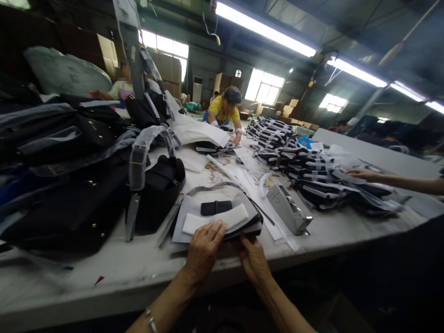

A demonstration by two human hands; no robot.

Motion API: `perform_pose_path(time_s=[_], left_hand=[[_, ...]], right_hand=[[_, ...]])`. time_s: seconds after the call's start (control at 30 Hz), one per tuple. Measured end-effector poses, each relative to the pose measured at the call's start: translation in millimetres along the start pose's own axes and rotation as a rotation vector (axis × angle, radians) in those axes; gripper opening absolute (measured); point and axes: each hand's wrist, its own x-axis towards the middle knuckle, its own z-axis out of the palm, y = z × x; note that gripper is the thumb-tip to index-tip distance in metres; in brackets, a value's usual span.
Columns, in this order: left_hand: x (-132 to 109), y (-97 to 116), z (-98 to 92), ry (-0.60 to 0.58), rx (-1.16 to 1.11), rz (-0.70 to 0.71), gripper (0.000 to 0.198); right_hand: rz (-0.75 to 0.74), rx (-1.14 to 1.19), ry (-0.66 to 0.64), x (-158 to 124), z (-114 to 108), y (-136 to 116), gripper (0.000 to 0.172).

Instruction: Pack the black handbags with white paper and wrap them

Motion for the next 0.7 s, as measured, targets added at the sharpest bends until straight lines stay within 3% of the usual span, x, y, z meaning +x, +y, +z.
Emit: perform_pose_path(time_s=[0.13,0.3,0.53,0.7], left_hand=[[-2,2,3.1,-0.021,0.037,0.032,0.040],[-4,5,0.0,-0.141,0.084,0.076,0.043],[-6,6,-0.3,-0.206,0.103,0.101,0.043],[-8,8,-2.1,-0.244,0.109,0.147,0.044]], right_hand=[[0.002,-0.002,0.124,-3,8,2,0.050],[0.119,0.029,0.241,-17,18,-10,0.033],[0.263,0.026,0.205,-27,44,-30,0.027],[0.387,-0.020,0.389,-17,61,-30,0.021]])
